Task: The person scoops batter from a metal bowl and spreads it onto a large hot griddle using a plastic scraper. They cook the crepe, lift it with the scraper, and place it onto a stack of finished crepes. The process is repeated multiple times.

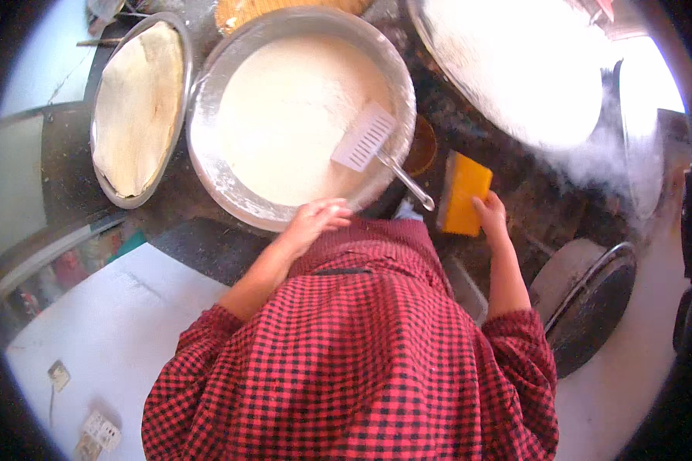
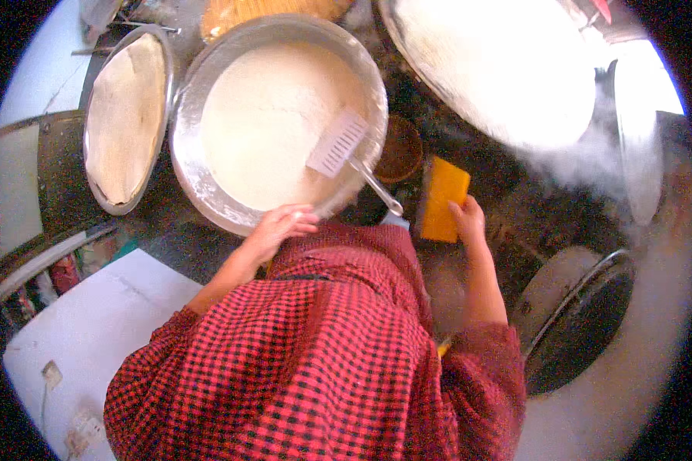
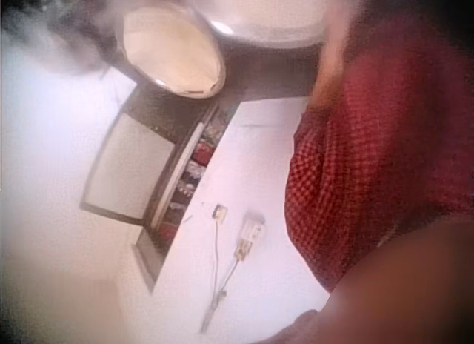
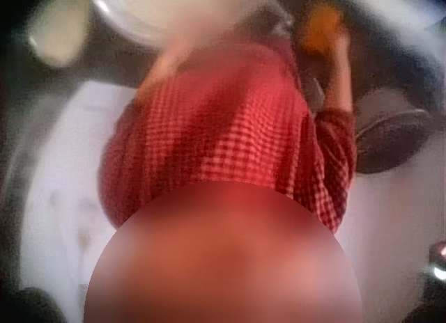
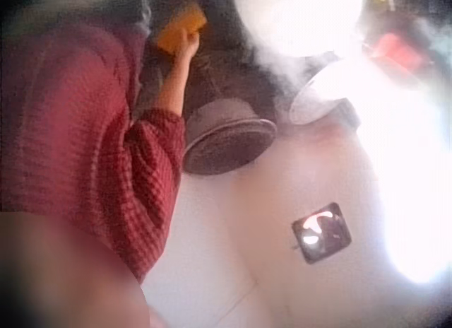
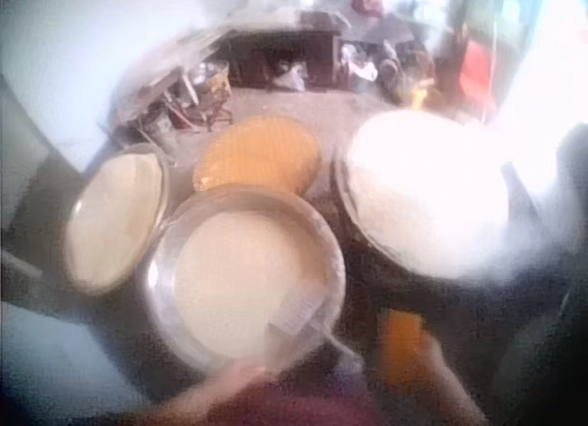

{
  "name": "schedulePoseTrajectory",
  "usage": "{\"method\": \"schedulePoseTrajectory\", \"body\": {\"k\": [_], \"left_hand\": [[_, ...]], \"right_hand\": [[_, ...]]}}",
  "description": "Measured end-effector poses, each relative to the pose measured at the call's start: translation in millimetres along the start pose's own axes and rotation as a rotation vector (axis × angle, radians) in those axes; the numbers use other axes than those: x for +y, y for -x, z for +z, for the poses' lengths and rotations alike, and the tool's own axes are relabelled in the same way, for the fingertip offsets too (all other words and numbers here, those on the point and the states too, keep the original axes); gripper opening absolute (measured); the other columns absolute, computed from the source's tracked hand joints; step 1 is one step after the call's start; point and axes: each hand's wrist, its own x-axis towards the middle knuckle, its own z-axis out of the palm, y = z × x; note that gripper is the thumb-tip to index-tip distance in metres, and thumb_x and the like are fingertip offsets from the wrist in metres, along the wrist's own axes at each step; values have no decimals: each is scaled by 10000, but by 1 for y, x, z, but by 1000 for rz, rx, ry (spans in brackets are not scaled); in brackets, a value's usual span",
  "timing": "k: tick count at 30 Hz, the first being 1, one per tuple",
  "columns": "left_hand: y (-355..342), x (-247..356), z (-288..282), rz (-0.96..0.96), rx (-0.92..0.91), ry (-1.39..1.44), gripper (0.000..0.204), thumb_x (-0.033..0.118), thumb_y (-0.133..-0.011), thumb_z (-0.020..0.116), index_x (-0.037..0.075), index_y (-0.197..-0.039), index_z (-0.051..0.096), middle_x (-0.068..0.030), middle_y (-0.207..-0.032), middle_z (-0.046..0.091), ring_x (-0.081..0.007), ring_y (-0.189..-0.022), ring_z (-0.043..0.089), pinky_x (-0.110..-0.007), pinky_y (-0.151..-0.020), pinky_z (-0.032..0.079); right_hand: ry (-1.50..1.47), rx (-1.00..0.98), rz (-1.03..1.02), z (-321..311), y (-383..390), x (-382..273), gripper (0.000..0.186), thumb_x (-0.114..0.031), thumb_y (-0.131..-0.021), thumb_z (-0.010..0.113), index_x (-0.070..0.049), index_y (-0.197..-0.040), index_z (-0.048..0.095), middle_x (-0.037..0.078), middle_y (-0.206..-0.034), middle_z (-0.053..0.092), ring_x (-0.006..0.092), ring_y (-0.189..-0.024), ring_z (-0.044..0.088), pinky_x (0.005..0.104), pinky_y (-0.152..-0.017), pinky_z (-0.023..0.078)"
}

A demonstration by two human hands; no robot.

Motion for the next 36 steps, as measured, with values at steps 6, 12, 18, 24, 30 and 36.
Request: {"method": "schedulePoseTrajectory", "body": {"k": [6, 12, 18, 24, 30, 36], "left_hand": [[-61, -16, 115, -364, -136, 560, 440, 369, -880, 500, 20, -1143, 445, -153, -1098, 545, -239, -972, 565, -350, -815, 462], [-108, -19, 137, -267, -18, 924, 298, 383, -871, 499, 88, -866, 542, -99, -813, 602, -235, -777, 598, -387, -708, 500], [-69, -2, 77, -323, 123, 906, 335, 405, -893, 436, 87, -971, 502, 9, -597, 430, -125, -498, 422, -290, -502, 382], [-42, -3, 50, -340, 211, 616, 345, 395, -888, 455, 69, -996, 490, 9, -584, 412, -118, -465, 390, -279, -482, 338], [-35, -20, 49, -314, 193, 564, 326, 374, -906, 429, 68, -1006, 480, 1, -588, 425, -117, -468, 398, -278, -475, 344], [-31, -19, 33, -295, 120, 589, 314, 370, -914, 409, 72, -993, 466, 6, -591, 436, -110, -461, 407, -275, -462, 354]], "right_hand": [[282, -109, 187, 43, -19, 24, 281, -156, -784, 617, 6, -1006, 559, 92, -898, 633, 171, -826, 594, 297, -732, 454], [289, -164, 183, 82, -17, 50, 279, -162, -785, 615, -4, -1009, 559, 78, -918, 628, 172, -801, 601, 291, -712, 463], [-55, -182, 305, 147, -19, 86, 315, -201, -773, 644, -17, -1020, 577, 101, -910, 647, 182, -792, 615, 309, -704, 471], [-127, -415, 485, 221, -16, 63, 246, -248, -843, 548, -68, -1008, 572, 33, -850, 612, 142, -632, 543, 288, -538, 447], [619, -668, -118, 218, -4, 45, 352, -318, -784, 537, -28, -969, 614, 187, -934, 616, 318, -906, 585, 391, -803, 453], [846, -408, 28, 106, 10, 45, 302, -299, -766, 550, -48, -916, 627, 177, -863, 619, 309, -793, 606, 391, -706, 468]]}}
